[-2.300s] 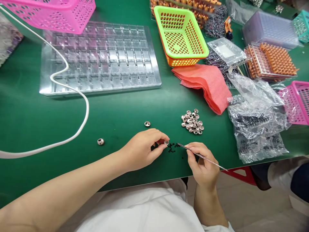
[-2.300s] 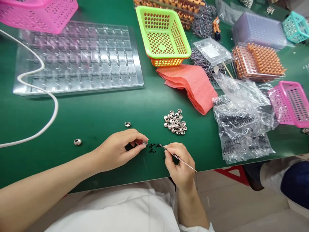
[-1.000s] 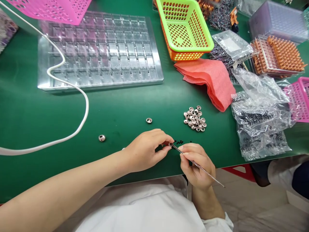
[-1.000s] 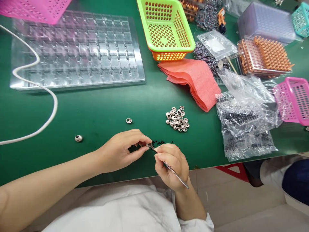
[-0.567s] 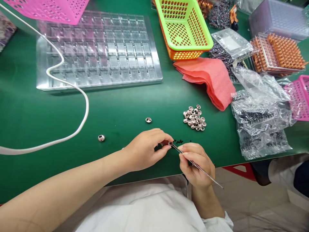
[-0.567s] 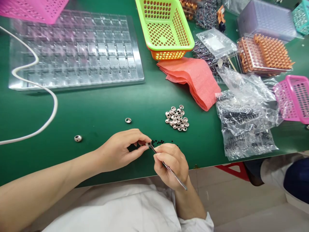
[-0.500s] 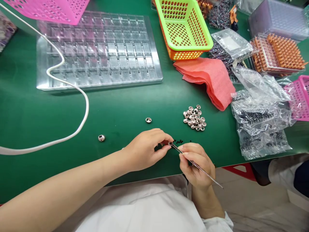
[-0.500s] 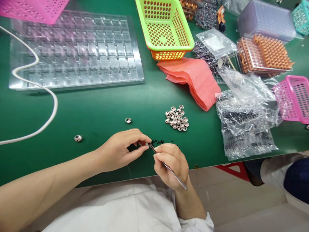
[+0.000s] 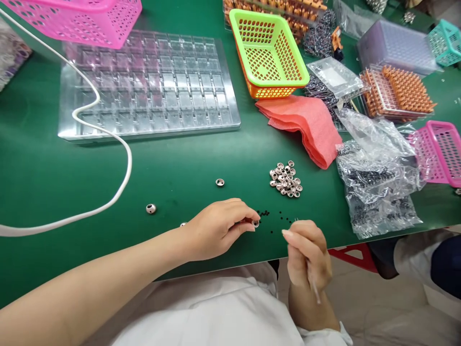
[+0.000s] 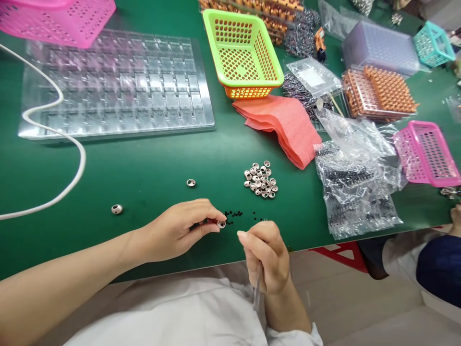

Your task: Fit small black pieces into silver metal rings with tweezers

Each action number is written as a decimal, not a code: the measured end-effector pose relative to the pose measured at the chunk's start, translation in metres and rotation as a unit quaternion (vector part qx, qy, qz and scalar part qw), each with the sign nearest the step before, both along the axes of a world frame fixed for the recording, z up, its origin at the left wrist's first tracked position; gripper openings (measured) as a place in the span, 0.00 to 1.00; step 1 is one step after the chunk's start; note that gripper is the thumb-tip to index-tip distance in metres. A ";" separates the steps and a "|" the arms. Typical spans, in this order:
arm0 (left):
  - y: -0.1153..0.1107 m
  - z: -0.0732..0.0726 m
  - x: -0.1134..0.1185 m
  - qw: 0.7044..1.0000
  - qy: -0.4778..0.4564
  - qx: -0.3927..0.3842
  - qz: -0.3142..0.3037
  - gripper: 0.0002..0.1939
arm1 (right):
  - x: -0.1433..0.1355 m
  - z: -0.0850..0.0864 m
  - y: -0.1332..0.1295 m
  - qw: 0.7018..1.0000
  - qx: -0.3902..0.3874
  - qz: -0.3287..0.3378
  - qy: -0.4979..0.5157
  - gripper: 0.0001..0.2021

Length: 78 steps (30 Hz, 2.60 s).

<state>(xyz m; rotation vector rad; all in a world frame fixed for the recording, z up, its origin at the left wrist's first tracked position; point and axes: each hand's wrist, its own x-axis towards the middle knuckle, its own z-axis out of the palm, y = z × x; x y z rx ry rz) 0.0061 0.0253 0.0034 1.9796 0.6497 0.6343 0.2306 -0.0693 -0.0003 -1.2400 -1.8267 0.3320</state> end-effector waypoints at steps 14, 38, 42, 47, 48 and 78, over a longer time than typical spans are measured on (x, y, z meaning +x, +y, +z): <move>-0.010 0.004 0.001 0.997 -0.060 0.011 -0.040 0.08 | 0.011 -0.003 0.015 0.969 0.068 0.179 -0.159 0.14; -0.021 0.012 0.002 0.996 -0.083 -0.028 -0.027 0.07 | 0.015 0.025 0.012 0.946 0.082 0.230 -0.213 0.14; -0.021 0.012 0.001 0.996 -0.081 -0.024 -0.026 0.07 | 0.017 0.027 0.012 0.945 0.069 0.241 -0.213 0.14; -0.022 0.010 0.000 0.996 -0.088 -0.014 -0.028 0.07 | 0.013 0.031 0.020 0.941 0.052 0.265 -0.205 0.16; -0.022 0.010 0.000 0.996 -0.087 -0.013 -0.028 0.07 | 0.012 0.031 0.023 0.939 0.057 0.275 -0.199 0.16; -0.013 0.013 0.003 0.979 -0.080 -0.187 0.028 0.05 | 0.002 0.006 0.012 0.996 0.070 0.053 0.027 0.17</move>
